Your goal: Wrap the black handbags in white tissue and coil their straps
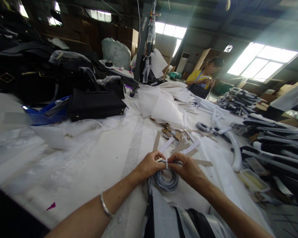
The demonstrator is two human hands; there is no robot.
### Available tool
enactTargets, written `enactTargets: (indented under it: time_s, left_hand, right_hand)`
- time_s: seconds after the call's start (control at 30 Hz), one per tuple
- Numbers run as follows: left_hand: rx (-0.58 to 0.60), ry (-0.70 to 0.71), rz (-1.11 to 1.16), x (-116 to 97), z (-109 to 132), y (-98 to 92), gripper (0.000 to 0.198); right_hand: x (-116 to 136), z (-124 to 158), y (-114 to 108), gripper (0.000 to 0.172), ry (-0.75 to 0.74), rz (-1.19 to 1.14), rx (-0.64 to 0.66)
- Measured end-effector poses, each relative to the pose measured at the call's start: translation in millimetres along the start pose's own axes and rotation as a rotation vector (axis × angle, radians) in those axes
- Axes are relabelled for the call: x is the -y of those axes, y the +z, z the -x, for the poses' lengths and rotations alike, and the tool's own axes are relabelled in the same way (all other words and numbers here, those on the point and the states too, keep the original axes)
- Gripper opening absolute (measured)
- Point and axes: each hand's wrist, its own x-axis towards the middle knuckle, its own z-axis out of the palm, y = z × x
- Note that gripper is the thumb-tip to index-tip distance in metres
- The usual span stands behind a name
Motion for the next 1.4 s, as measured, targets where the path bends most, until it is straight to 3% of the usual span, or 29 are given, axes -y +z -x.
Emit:
enactTargets:
  time_s: [0.07, 0.23, 0.4, 0.7, 0.87, 1.13, 1.4]
  left_hand:
    - [-0.014, 0.017, -0.023, 0, -1, 0.1, 0.032]
    - [-0.03, 0.056, -0.059, -6, 1, 0.6, 0.035]
    - [-0.057, 0.093, -0.108, -11, 4, 1.2, 0.032]
    - [-0.054, 0.101, -0.211, -12, 3, -0.4, 0.027]
    - [-0.068, 0.092, -0.172, -14, 5, -0.1, 0.029]
    - [-0.009, 0.08, -0.057, -14, 7, 3.9, 0.03]
    - [0.04, 0.094, -0.077, -12, 6, 2.5, 0.027]
  right_hand:
    - [4, -3, -4, 0.012, -0.019, 0.02, 0.037]
    - [19, -11, -16, 0.039, -0.004, 0.154, 0.142]
    - [21, -18, -15, 0.032, -0.035, 0.221, 0.304]
    - [17, -15, -7, 0.025, 0.013, 0.268, 0.302]
    - [14, -14, -14, 0.036, 0.009, 0.106, 0.32]
    - [-9, -11, -18, 0.045, 0.039, -0.418, 0.4]
    - [-23, -16, -13, 0.039, 0.065, -0.293, 0.352]
